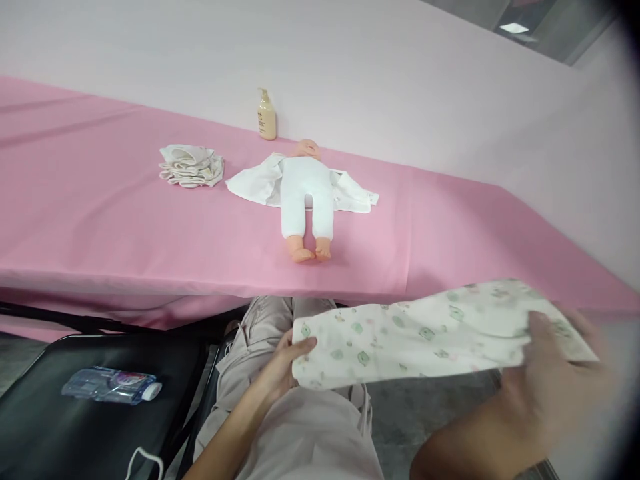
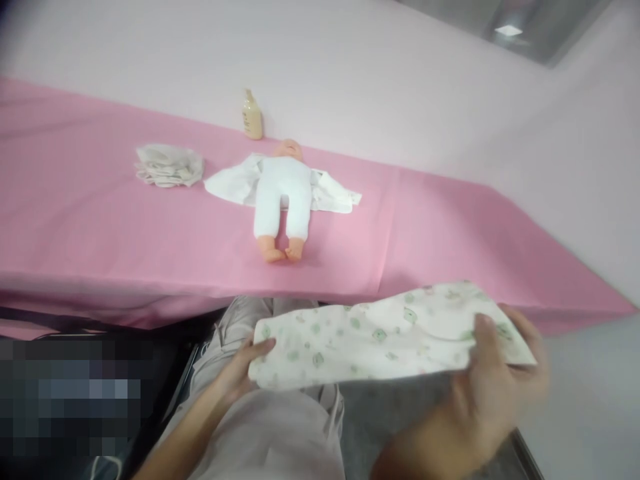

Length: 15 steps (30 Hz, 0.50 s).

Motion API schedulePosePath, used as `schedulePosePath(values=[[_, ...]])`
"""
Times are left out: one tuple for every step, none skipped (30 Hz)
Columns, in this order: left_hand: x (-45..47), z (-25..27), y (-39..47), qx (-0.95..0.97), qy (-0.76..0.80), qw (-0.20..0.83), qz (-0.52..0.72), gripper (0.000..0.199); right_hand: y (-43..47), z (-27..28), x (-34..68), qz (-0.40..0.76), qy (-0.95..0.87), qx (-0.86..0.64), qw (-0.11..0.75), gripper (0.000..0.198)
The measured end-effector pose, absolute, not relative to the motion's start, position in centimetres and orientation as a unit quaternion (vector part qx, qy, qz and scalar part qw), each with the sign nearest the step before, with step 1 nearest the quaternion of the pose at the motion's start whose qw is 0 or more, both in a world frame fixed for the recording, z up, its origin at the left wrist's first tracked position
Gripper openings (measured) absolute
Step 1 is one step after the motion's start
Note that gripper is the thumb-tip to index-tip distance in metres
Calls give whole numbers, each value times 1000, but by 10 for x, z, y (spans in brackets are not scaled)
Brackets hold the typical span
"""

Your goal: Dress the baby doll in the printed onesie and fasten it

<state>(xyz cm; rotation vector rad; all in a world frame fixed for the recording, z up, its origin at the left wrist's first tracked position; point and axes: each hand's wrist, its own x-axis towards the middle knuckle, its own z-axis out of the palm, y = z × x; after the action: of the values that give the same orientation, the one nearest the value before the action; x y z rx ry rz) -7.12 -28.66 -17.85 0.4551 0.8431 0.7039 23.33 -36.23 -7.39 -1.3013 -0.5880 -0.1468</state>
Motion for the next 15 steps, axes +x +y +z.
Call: schedulePosePath(values=[[-67,-170,-288,208,431,808,344,53,-359,-75,231,-63,-234,-617,749,31],[-64,-161,-289,218,452,788,356,52,-357,-75,224,-65,-219,-637,736,32],[-60,-152,-292,242,455,776,365,51,-357,-76,210,-85,-233,-652,717,33],[-56,-143,-295,272,446,767,372,48,-358,-78,192,-103,-277,-669,682,32],[-53,-135,-299,300,431,763,376,45,-359,-80,170,-107,-343,-691,628,29],[-50,-128,-303,325,413,760,382,42,-360,-83,146,-97,-444,-689,565,23],[-49,-123,-306,342,398,755,393,40,-361,-87,123,-75,-567,-645,507,17],[-48,-120,-309,355,384,750,406,39,-362,-91,103,-27,-691,-565,450,19],[-48,-118,-312,364,372,743,420,39,-362,-94,86,-19,-744,-528,409,24],[-50,-117,-313,370,365,735,435,40,-362,-97,75,-26,-759,-516,396,25],[-52,-116,-314,372,362,730,445,41,-362,-98,68,-14,-768,-505,394,24],[-55,-116,-315,370,363,730,445,43,-361,-98,67,1,-764,-502,405,22],[-58,-117,-315,366,365,734,440,45,-360,-98,69,19,-755,-501,423,19],[-61,-117,-315,362,368,738,434,49,-360,-96,73,34,-746,-499,440,18],[-64,-117,-315,355,374,739,433,53,-359,-94,78,34,-737,-501,452,18]])
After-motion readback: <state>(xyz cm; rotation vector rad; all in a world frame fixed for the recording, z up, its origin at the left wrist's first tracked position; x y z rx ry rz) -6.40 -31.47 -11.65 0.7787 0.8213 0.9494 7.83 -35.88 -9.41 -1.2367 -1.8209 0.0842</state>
